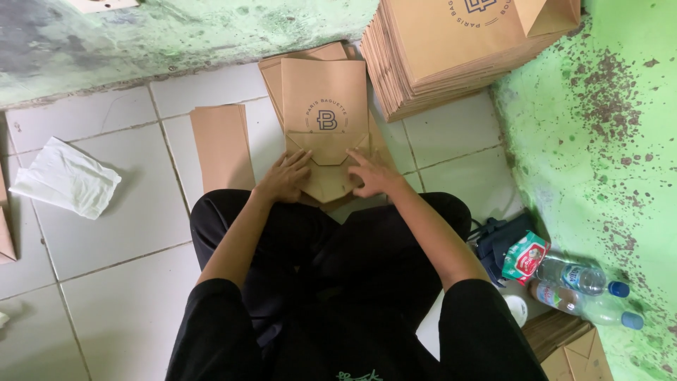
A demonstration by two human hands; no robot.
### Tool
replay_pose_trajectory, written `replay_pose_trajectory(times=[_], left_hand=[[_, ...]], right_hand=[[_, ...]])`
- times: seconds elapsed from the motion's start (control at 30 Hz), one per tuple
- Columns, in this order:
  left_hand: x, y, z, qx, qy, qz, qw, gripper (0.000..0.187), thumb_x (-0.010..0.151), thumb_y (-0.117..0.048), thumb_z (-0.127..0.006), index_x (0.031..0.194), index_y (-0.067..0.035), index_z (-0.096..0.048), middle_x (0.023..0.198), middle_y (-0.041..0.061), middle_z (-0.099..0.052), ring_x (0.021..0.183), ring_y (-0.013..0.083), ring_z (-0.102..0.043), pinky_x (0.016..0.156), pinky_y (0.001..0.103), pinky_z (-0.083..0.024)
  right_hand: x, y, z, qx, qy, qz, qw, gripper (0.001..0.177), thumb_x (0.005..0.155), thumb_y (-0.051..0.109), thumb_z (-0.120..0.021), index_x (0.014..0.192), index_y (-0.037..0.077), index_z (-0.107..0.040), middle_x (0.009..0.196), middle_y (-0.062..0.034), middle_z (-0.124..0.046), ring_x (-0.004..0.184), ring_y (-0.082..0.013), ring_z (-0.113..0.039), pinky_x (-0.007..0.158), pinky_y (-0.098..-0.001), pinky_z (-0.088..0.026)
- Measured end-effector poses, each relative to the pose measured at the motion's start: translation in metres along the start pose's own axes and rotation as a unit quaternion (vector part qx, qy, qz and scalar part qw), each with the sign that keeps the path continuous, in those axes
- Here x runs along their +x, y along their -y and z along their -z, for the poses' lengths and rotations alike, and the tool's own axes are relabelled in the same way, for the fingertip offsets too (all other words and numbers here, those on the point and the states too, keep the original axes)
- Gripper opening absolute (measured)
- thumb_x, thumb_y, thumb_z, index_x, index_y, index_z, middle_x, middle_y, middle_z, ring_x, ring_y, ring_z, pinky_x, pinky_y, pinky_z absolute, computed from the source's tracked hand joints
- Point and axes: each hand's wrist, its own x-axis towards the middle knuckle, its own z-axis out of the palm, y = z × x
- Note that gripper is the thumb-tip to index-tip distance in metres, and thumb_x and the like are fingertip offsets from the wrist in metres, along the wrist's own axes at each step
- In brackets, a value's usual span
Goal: Folding flat paper bags into their 3D shape by opening them and creasing the bottom.
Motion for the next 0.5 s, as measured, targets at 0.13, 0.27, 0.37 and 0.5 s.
replay_pose_trajectory(times=[0.13,0.27,0.37,0.5], left_hand=[[0.011,0.012,-0.032,0.001,-0.058,0.002,0.998,0.042,0.076,-0.039,-0.062,0.112,-0.017,-0.060,0.171,-0.005,-0.028,0.154,0.0220,-0.031,0.124,0.054,-0.029],[0.015,0.003,-0.022,-0.017,-0.161,0.022,0.987,0.028,0.099,-0.039,-0.058,0.106,-0.014,-0.067,0.152,-0.001,-0.054,0.139,0.0207,-0.052,0.118,0.050,-0.037],[0.021,0.001,-0.028,0.012,-0.187,0.039,0.982,0.033,0.098,-0.040,-0.063,0.121,-0.016,-0.061,0.135,0.002,-0.061,0.128,0.0234,-0.058,0.113,0.050,-0.042],[0.025,-0.007,-0.024,0.070,-0.172,0.025,0.982,0.044,0.085,-0.032,-0.077,0.126,-0.029,-0.062,0.137,0.001,-0.057,0.128,0.0259,-0.053,0.109,0.050,-0.040]], right_hand=[[0.003,-0.012,-0.001,0.076,-0.029,-0.020,0.996,0.040,0.091,0.027,-0.063,0.122,0.001,-0.068,0.169,-0.0092,-0.026,0.151,-0.0399,-0.031,0.123,-0.0511,-0.031],[0.043,-0.056,-0.043,0.073,-0.190,0.039,0.978,0.023,0.095,0.023,-0.062,0.086,0.003,-0.063,0.136,-0.0108,-0.064,0.102,-0.0310,-0.067,0.087,-0.0402,-0.052],[0.067,-0.076,-0.072,0.096,-0.233,0.055,0.966,0.031,0.096,0.013,-0.063,0.126,0.004,-0.059,0.130,-0.0200,-0.062,0.123,-0.0416,-0.059,0.103,-0.0524,-0.048],[0.057,-0.057,-0.055,0.059,-0.264,0.083,0.959,0.052,0.092,-0.002,-0.065,0.137,0.024,-0.058,0.122,-0.0082,-0.054,0.122,-0.0359,-0.056,0.105,-0.0486,-0.045]])
